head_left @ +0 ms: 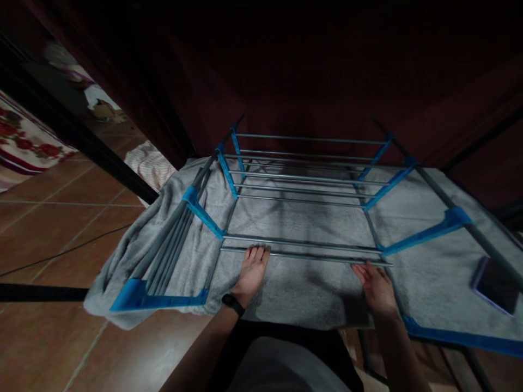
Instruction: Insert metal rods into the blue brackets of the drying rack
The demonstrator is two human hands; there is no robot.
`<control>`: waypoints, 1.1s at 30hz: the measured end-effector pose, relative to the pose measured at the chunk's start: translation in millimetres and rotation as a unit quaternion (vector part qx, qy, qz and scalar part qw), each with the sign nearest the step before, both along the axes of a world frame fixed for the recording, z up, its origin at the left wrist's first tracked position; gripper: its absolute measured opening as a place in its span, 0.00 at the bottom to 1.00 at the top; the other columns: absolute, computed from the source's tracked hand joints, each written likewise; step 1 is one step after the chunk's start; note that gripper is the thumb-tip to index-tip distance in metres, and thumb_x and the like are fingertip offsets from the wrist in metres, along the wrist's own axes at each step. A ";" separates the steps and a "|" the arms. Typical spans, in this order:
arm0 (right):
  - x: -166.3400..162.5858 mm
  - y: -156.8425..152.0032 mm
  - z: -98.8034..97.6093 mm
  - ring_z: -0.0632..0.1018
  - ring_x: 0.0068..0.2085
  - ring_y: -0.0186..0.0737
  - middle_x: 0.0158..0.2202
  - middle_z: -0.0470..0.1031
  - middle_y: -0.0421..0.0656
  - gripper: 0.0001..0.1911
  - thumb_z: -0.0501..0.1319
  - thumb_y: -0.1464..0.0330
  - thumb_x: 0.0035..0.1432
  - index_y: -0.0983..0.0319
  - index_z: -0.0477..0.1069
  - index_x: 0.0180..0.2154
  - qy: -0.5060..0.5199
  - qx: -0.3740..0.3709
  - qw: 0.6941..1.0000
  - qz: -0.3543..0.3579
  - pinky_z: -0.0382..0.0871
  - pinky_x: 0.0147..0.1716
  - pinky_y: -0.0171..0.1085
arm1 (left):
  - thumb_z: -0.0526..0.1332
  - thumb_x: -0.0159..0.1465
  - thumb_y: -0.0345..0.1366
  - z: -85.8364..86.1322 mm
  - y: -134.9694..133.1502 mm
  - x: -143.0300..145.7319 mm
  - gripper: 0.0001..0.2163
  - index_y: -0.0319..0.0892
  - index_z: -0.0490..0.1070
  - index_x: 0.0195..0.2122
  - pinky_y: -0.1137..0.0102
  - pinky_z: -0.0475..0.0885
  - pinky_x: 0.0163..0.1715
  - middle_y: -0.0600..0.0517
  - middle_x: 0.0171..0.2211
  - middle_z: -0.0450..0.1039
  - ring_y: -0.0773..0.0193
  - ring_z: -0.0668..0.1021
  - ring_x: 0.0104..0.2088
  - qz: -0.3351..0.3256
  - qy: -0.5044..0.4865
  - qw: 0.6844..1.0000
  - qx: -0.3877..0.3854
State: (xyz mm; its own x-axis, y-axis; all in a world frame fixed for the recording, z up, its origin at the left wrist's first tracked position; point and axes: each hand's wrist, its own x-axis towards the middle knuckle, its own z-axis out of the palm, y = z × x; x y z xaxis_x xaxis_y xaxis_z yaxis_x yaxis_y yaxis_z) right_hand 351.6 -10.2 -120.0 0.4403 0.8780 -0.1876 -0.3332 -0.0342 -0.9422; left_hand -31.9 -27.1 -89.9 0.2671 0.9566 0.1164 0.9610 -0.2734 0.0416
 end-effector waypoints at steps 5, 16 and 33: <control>-2.8 1.0 1.6 0.82 0.37 0.37 0.30 0.78 0.38 0.15 0.73 0.61 0.46 0.58 0.71 0.31 0.048 -0.045 0.997 -0.033 0.82 0.47 0.42 | 0.50 0.66 0.20 -0.4 0.3 -1.2 0.27 0.37 0.66 0.65 0.53 0.65 0.63 0.40 0.55 0.75 0.50 0.75 0.57 0.002 0.005 1.000 0.011; -11.9 4.3 9.7 0.81 0.36 0.39 0.28 0.76 0.37 0.15 0.74 0.59 0.45 0.55 0.69 0.27 0.071 -0.053 0.995 -0.050 0.82 0.46 0.44 | 0.51 0.64 0.21 -6.3 5.3 -6.8 0.26 0.39 0.69 0.63 0.53 0.67 0.61 0.41 0.54 0.77 0.49 0.75 0.56 0.002 -0.006 0.999 0.042; -19.1 7.9 16.3 0.78 0.35 0.43 0.27 0.73 0.38 0.23 0.76 0.50 0.44 0.54 0.67 0.26 0.079 -0.054 0.994 -0.054 0.79 0.48 0.48 | 0.49 0.67 0.23 -21.4 9.2 -20.6 0.23 0.36 0.68 0.62 0.55 0.66 0.57 0.42 0.48 0.76 0.49 0.75 0.52 -0.031 -0.030 0.996 0.078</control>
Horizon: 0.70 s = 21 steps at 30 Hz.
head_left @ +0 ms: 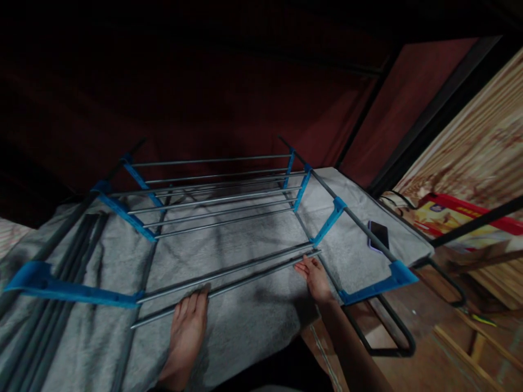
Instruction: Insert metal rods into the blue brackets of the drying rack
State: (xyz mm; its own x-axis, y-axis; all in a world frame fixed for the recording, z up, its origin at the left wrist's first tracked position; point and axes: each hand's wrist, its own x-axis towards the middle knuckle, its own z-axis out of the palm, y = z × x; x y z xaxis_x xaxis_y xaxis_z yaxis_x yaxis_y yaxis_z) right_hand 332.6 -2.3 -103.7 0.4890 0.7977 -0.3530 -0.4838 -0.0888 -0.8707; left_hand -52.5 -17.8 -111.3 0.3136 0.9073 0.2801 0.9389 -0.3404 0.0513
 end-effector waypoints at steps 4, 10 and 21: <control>-1.7 1.3 2.0 0.79 0.36 0.44 0.28 0.74 0.39 0.25 0.77 0.49 0.41 0.55 0.67 0.27 0.002 -0.004 1.000 -0.009 0.79 0.47 0.48 | 0.50 0.67 0.23 -0.7 1.2 -0.1 0.22 0.35 0.70 0.60 0.55 0.67 0.56 0.40 0.48 0.77 0.48 0.76 0.52 -0.001 0.003 1.000 0.001; -3.2 2.2 5.1 0.79 0.34 0.46 0.28 0.73 0.42 0.24 0.78 0.49 0.40 0.53 0.67 0.25 0.005 -0.005 1.000 -0.016 0.80 0.44 0.47 | 0.48 0.69 0.23 -0.9 5.2 -1.1 0.19 0.35 0.75 0.55 0.57 0.68 0.53 0.42 0.46 0.79 0.50 0.77 0.49 -0.004 0.023 1.000 0.010; -1.1 3.8 1.8 0.79 0.34 0.42 0.27 0.73 0.38 0.26 0.77 0.50 0.38 0.55 0.65 0.25 0.015 -0.018 1.000 -0.012 0.79 0.43 0.45 | 0.50 0.67 0.22 3.1 4.6 1.4 0.19 0.35 0.77 0.53 0.57 0.70 0.52 0.41 0.47 0.80 0.50 0.79 0.48 0.006 0.015 1.000 0.008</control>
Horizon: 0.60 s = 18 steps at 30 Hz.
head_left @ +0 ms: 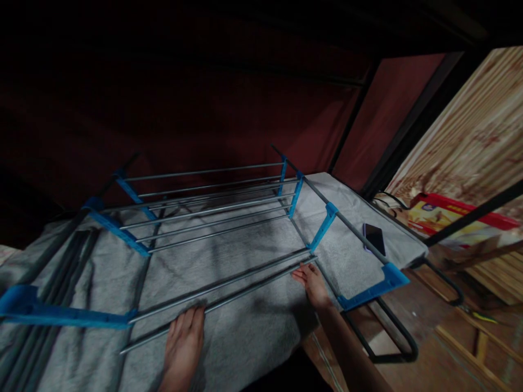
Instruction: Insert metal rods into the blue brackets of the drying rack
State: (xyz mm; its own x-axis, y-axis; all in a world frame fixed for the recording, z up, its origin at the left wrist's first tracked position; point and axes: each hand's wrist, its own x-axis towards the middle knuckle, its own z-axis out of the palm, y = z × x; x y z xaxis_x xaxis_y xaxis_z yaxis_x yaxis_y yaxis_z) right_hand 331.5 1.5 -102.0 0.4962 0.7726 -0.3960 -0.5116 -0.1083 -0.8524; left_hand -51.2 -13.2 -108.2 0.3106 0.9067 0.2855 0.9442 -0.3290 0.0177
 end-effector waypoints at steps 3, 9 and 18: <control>0.1 0.4 0.0 0.79 0.34 0.42 0.27 0.73 0.38 0.24 0.76 0.51 0.39 0.55 0.65 0.26 0.001 -0.003 1.000 0.004 0.79 0.43 0.44 | 0.50 0.67 0.22 0.7 0.0 0.6 0.20 0.35 0.76 0.53 0.57 0.70 0.52 0.41 0.45 0.80 0.50 0.79 0.47 0.000 -0.001 1.000 0.000; 0.2 0.0 -0.1 0.79 0.34 0.42 0.27 0.73 0.39 0.22 0.75 0.53 0.40 0.54 0.66 0.25 0.000 0.001 1.000 0.005 0.80 0.43 0.44 | 0.52 0.65 0.24 -3.8 0.7 -2.9 0.19 0.38 0.77 0.52 0.57 0.70 0.52 0.43 0.44 0.81 0.50 0.79 0.47 0.003 -0.027 1.000 -0.004; -1.5 -3.3 0.9 0.79 0.34 0.41 0.28 0.73 0.39 0.18 0.74 0.55 0.46 0.54 0.67 0.26 0.009 0.025 1.000 0.006 0.79 0.42 0.42 | 0.49 0.72 0.35 -12.1 6.1 -10.0 0.16 0.42 0.76 0.51 0.57 0.72 0.48 0.46 0.41 0.81 0.52 0.80 0.43 -0.031 -0.096 0.994 0.030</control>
